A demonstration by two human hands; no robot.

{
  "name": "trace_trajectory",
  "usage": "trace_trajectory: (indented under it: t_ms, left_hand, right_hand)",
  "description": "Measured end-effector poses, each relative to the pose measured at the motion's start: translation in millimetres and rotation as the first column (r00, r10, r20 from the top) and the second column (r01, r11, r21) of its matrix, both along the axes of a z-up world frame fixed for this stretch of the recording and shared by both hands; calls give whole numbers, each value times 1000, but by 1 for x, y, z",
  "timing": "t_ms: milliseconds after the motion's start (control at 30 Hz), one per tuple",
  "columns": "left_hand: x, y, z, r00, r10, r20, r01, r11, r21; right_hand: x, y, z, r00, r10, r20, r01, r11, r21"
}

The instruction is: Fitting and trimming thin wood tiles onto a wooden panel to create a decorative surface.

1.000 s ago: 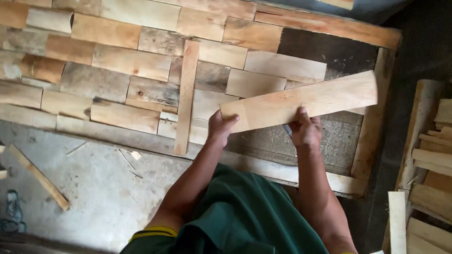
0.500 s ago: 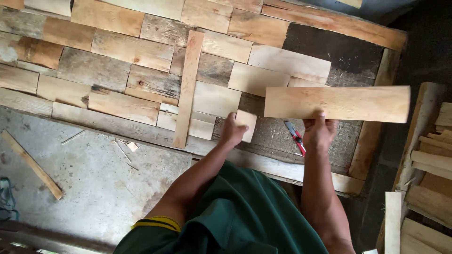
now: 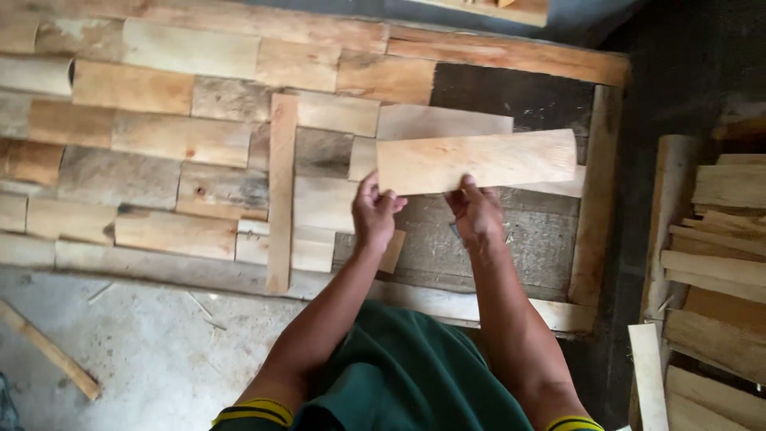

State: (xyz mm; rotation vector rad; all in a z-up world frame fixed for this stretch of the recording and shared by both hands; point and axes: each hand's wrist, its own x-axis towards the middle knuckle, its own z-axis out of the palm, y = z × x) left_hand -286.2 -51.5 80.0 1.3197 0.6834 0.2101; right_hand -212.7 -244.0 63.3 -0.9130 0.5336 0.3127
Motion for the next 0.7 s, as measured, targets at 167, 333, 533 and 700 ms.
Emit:
trace_trajectory:
  t_ms: [167, 333, 533, 700]
  left_hand:
    - [60, 12, -32, 999, 19, 28, -15, 992, -128]
    - [122, 4, -72, 993, -62, 104, 72, 992, -104]
    - [183, -7, -46, 945, -300, -129, 327, 874, 359]
    - [218, -2, -74, 950, -310, -36, 192, 489, 851]
  right_hand:
    - [62, -40, -26, 993, -118, 9, 118, 988, -95]
    - [112, -80, 13, 946, -325, -5, 310, 906, -289]
    - [168, -119, -25, 965, -231, -122, 180, 927, -328]
    - [204, -141, -68, 962, -252, -102, 201, 913, -355]
